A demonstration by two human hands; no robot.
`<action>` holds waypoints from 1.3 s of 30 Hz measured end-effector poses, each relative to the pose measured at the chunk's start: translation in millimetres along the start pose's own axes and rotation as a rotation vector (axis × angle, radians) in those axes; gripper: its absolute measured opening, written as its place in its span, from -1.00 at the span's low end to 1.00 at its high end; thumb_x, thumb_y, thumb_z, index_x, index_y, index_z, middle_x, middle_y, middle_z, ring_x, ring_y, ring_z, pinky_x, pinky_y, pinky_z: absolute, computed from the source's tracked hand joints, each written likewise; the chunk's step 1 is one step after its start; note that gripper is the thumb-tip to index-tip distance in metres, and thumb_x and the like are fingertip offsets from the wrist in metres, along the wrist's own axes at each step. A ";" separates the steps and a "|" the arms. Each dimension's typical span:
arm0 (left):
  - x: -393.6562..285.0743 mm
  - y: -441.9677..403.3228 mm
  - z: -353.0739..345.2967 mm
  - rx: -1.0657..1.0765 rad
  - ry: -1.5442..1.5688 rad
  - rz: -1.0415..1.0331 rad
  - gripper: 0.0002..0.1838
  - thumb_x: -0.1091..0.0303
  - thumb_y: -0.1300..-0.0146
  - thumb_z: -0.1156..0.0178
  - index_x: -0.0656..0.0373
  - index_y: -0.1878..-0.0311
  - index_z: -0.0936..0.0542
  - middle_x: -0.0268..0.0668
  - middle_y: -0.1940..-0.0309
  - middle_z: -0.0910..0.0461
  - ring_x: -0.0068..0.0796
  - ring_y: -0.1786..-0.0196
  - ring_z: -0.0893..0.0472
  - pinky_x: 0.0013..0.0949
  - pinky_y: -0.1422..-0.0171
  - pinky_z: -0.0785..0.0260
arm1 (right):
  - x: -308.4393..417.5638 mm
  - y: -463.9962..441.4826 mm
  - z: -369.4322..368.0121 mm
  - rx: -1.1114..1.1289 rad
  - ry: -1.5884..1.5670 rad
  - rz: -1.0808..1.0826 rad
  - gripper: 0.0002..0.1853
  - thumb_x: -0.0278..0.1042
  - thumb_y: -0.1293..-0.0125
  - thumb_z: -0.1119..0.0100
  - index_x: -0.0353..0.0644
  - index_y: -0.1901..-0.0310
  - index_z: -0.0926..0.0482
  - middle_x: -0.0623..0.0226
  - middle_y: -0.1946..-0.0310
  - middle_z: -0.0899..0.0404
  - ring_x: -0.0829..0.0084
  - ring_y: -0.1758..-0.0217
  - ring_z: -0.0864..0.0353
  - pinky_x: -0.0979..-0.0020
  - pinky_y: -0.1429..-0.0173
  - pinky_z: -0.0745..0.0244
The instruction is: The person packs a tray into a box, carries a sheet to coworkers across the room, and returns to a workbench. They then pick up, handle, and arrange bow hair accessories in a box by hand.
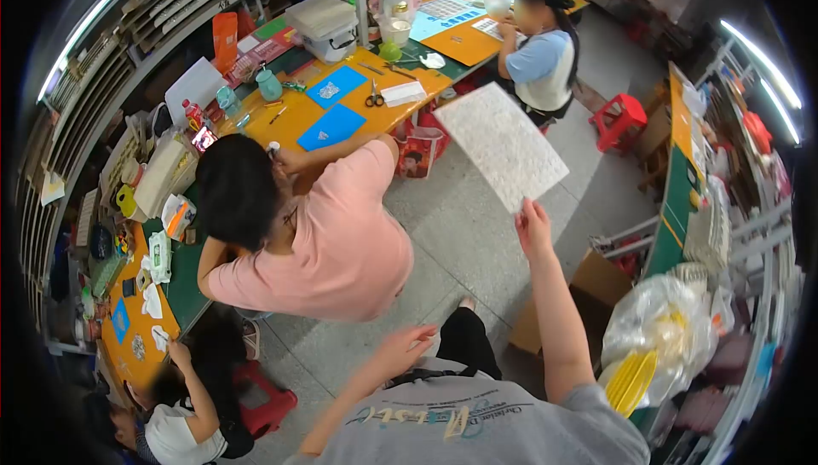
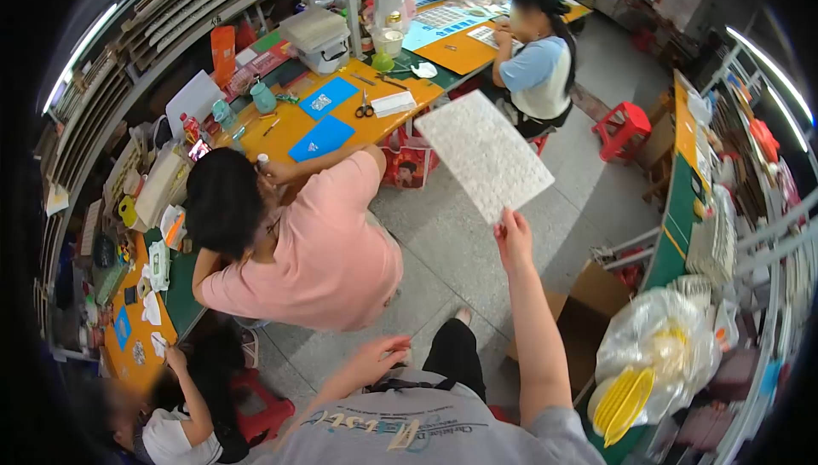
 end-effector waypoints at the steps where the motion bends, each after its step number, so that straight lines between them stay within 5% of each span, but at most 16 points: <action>1: 1.7 -15.9 2.4 -0.007 0.006 0.014 -0.64 0.34 -0.25 -0.03 0.16 -0.11 -0.42 -0.18 0.02 -0.51 -0.33 0.01 -0.53 -0.38 -0.08 -0.33 | -0.1 -48.4 -11.9 0.041 -0.015 0.011 -0.81 -0.29 -0.29 -0.08 -0.23 0.20 -0.41 0.48 0.49 -0.37 0.63 0.48 -0.39 0.66 0.40 -0.37; 10: 85.0 -100.3 4.0 -0.861 0.479 0.461 -0.68 0.46 -0.23 -0.05 0.27 -0.06 -0.44 -0.18 0.17 -0.57 -0.49 0.17 -0.55 -0.48 0.04 -0.37 | -60.4 -453.5 -140.5 0.167 -0.037 -0.124 -0.89 -0.38 -0.28 -0.06 -0.21 0.24 -0.42 0.40 0.48 -0.45 0.56 0.46 -0.45 0.61 0.42 -0.43; 15: 81.1 -112.5 -16.1 -1.079 0.662 0.582 -0.68 0.47 -0.23 -0.06 0.33 -0.06 -0.43 -0.17 0.18 -0.57 -0.52 0.18 -0.54 -0.49 0.07 -0.38 | -101.6 -546.4 -127.2 -0.091 0.084 -0.259 -0.88 -0.36 -0.26 -0.09 -0.18 0.24 -0.42 0.37 0.49 -0.47 0.54 0.52 -0.47 0.59 0.46 -0.46; 22: 104.3 -21.7 -124.2 -1.564 0.827 0.939 -0.71 0.43 -0.23 -0.05 0.28 -0.02 -0.46 -0.28 0.25 -0.58 -0.56 0.30 -0.56 -0.56 0.26 -0.36 | -171.7 -659.3 -107.7 -0.021 0.141 -0.395 -0.86 -0.28 -0.27 -0.03 -0.11 0.41 -0.44 0.41 0.58 -0.45 0.47 0.59 -0.42 0.48 0.55 -0.30; 26: 83.8 -12.6 -224.4 -1.629 1.084 1.136 -0.70 0.37 -0.22 -0.09 0.20 -0.02 -0.46 -0.33 0.28 -0.59 -0.54 0.31 -0.58 -0.51 0.33 -0.37 | -166.9 -666.9 -150.6 0.086 0.286 -0.368 -0.85 -0.27 -0.27 -0.03 -0.12 0.39 -0.45 0.39 0.56 -0.46 0.47 0.56 -0.43 0.48 0.51 -0.32; 31: 66.8 -15.1 -317.7 -1.772 1.332 1.141 -0.72 0.33 -0.24 -0.07 0.19 0.00 -0.49 -0.37 0.36 -0.57 -0.61 0.38 -0.54 -0.55 0.37 -0.34 | -177.4 -601.1 -195.1 0.297 0.527 -0.249 -0.84 -0.25 -0.28 -0.02 -0.14 0.37 -0.45 0.38 0.53 -0.47 0.47 0.52 -0.43 0.46 0.45 -0.34; 35: 73.9 22.8 -352.6 -1.887 0.967 1.163 -0.68 0.50 -0.13 -0.09 0.23 0.01 -0.51 -0.28 0.24 -0.60 -0.46 0.16 -0.57 -0.43 0.11 -0.41 | -223.4 -435.2 -170.2 0.598 0.854 -0.285 -0.83 -0.24 -0.28 -0.02 -0.15 0.36 -0.46 0.37 0.51 -0.47 0.47 0.48 -0.44 0.46 0.41 -0.35; 39: 103.2 88.5 -350.8 -2.017 0.819 1.258 -0.70 0.54 -0.10 -0.08 0.18 0.05 -0.55 -0.21 0.19 -0.60 -0.42 0.11 -0.57 -0.39 -0.02 -0.39 | -299.1 -213.6 -82.7 0.987 1.282 -0.615 -0.82 -0.23 -0.29 -0.02 -0.16 0.34 -0.47 0.35 0.49 -0.48 0.48 0.45 -0.44 0.45 0.36 -0.37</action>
Point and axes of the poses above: each hand's wrist, its own y-axis away from the middle knuckle, its own z-axis out of the back of the hand, x = y × z, the point moved 10 cm from there along -y, towards the middle knuckle
